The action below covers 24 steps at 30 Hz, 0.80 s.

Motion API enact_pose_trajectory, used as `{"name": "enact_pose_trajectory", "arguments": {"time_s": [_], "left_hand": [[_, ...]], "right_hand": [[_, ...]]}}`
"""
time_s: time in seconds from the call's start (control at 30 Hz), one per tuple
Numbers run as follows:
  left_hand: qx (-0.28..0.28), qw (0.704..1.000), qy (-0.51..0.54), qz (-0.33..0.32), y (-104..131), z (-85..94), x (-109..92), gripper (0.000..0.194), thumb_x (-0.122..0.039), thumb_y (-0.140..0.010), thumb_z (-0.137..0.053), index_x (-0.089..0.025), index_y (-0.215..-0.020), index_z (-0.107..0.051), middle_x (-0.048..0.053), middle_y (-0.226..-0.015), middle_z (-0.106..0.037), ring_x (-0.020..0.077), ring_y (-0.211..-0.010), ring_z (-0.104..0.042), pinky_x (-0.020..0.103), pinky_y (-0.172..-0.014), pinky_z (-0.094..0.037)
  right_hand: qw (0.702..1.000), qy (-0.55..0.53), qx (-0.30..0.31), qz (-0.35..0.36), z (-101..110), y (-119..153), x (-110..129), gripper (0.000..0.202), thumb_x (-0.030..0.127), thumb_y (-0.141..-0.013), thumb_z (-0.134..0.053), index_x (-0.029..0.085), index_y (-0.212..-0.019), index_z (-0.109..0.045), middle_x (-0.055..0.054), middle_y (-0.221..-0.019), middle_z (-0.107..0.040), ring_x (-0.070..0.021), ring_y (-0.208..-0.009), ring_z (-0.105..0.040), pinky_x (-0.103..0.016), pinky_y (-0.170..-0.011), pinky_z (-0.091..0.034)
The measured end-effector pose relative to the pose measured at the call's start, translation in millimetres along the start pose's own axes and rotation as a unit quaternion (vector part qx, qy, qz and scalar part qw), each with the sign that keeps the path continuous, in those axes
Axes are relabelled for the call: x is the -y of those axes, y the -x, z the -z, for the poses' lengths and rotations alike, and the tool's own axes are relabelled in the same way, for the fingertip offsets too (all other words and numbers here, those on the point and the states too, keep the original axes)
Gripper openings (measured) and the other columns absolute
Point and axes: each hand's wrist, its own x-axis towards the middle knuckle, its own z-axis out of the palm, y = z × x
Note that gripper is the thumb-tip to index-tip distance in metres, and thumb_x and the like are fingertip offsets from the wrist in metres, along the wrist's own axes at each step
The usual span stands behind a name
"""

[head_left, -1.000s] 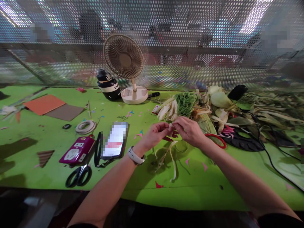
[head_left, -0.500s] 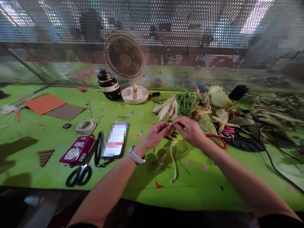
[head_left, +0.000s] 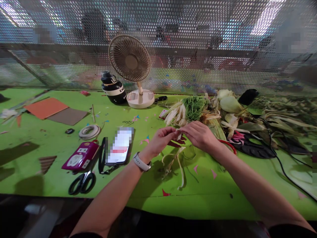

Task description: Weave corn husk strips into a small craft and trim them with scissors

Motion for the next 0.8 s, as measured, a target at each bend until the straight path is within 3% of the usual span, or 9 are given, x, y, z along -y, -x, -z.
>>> {"name": "enact_pose_trajectory", "arguments": {"time_s": [0.17, 0.33, 0.43, 0.53, 0.63, 0.8], "left_hand": [[0.002, 0.999, 0.037, 0.001, -0.2, 3.8, 3.9, 0.029, -0.042, -0.080, -0.062, -0.013, -0.084, -0.063, 0.006, -0.078, -0.070, 0.0218, -0.075, -0.070, 0.035, -0.067, -0.059], [-0.007, 1.000, -0.008, -0.001, -2.0, 2.5, 3.8, 0.030, -0.042, -0.072, -0.071, -0.013, -0.078, -0.063, 0.002, -0.071, -0.067, 0.0176, -0.067, -0.069, 0.028, -0.059, -0.057], [-0.004, 1.000, -0.020, -0.010, -2.9, 1.3, 2.1, 0.033, -0.044, -0.072, -0.071, -0.013, -0.080, -0.063, 0.001, -0.070, -0.066, 0.0141, -0.064, -0.068, 0.023, -0.056, -0.056], [-0.002, 0.999, -0.031, -0.020, -3.0, -0.7, 1.3, 0.033, -0.045, -0.072, -0.070, -0.015, -0.082, -0.063, 0.000, -0.070, -0.065, 0.0132, -0.064, -0.067, 0.022, -0.056, -0.055], [-0.007, 0.998, -0.044, -0.037, -2.7, -2.4, 2.8, 0.033, -0.046, -0.073, -0.069, -0.016, -0.084, -0.062, 0.000, -0.072, -0.066, 0.0140, -0.067, -0.068, 0.024, -0.058, -0.056], [0.001, 0.993, -0.097, -0.066, -2.6, 3.0, 6.1, 0.032, -0.046, -0.079, -0.063, -0.016, -0.087, -0.061, 0.002, -0.077, -0.067, 0.0154, -0.072, -0.068, 0.025, -0.061, -0.056]], "right_hand": [[0.995, 0.059, 0.041, 0.062, 7.5, 0.8, 0.2, 0.025, 0.014, -0.093, -0.041, 0.015, -0.106, -0.063, -0.008, -0.091, -0.069, -0.0192, -0.080, -0.058, -0.033, -0.072, -0.045], [0.995, 0.059, 0.035, 0.067, 9.5, -0.6, 0.5, 0.024, 0.015, -0.092, -0.044, 0.018, -0.100, -0.066, -0.007, -0.087, -0.070, -0.0175, -0.077, -0.059, -0.032, -0.070, -0.044], [0.999, 0.006, 0.005, 0.037, 7.9, -1.7, 1.1, 0.019, 0.020, -0.089, -0.052, 0.019, -0.097, -0.068, -0.006, -0.084, -0.070, -0.0169, -0.075, -0.060, -0.032, -0.069, -0.046], [0.995, -0.079, -0.036, -0.040, 5.6, -3.0, 3.5, 0.018, 0.023, -0.088, -0.055, 0.017, -0.099, -0.068, -0.006, -0.084, -0.069, -0.0162, -0.076, -0.061, -0.030, -0.070, -0.048], [0.986, -0.124, -0.024, -0.107, 2.3, -3.6, 5.6, 0.019, 0.027, -0.088, -0.055, 0.015, -0.099, -0.066, -0.007, -0.082, -0.066, -0.0164, -0.077, -0.060, -0.028, -0.068, -0.049], [0.989, -0.118, -0.016, -0.084, -3.8, -1.8, 1.2, 0.018, 0.026, -0.091, -0.051, 0.017, -0.093, -0.067, -0.006, -0.080, -0.066, -0.0166, -0.076, -0.059, -0.028, -0.069, -0.048]]}}
